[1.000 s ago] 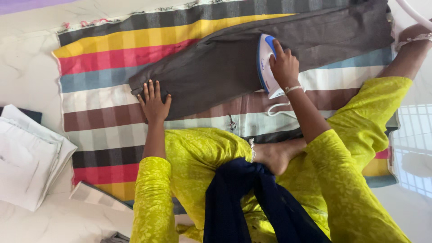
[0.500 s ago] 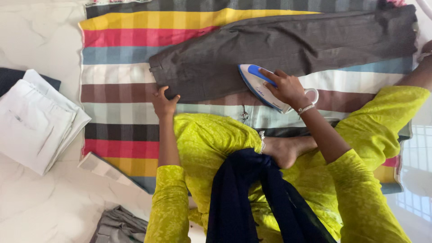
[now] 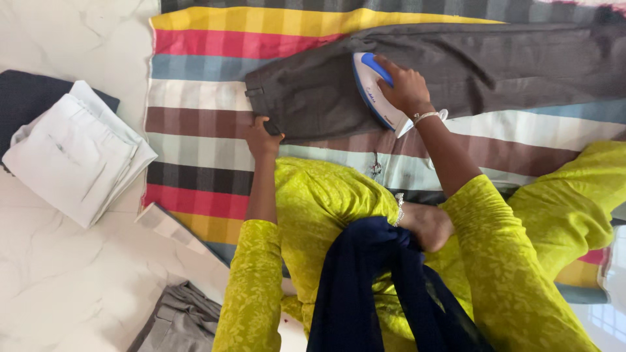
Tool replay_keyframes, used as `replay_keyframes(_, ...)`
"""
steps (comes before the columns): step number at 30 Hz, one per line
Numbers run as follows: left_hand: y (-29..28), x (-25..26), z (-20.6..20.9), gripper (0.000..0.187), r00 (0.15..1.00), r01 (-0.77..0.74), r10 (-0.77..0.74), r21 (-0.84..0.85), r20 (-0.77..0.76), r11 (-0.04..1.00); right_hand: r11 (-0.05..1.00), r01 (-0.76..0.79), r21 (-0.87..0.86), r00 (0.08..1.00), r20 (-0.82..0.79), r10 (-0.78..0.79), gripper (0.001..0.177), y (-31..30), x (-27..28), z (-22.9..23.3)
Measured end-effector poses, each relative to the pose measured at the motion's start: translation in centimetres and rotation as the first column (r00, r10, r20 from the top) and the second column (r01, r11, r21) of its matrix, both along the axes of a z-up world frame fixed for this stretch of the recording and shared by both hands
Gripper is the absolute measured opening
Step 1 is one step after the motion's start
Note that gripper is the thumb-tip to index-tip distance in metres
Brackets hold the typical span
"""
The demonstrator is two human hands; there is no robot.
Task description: The person irons a pair of dark grey trousers laid out on a striped mat on the floor. They use a handheld electric iron to smooth the fabric, periodically lifting and repositioning the trousers to access different sections.
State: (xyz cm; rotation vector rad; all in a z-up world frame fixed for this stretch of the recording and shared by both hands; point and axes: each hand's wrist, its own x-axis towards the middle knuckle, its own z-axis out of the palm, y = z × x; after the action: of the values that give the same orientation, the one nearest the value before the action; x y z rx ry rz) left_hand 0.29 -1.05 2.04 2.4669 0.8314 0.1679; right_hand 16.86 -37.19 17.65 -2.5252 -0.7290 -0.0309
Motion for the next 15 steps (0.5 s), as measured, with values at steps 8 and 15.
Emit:
replay_keyframes(8,0.0,-0.2,0.4,0.072,0.999,0.01,-0.009,-0.002,0.034,1.0,0.969,0.132,-0.208,0.974,-0.153,-0.166,0.055,0.2,-8.0,-0.8)
replay_keyframes(15,-0.6,-0.3,1.1,0.071,1.0,0.027,-0.027,0.022,0.002,0.999,0.954,0.277,-0.117,0.96,0.082,-0.269,0.049,2.6,-1.8,-4.2)
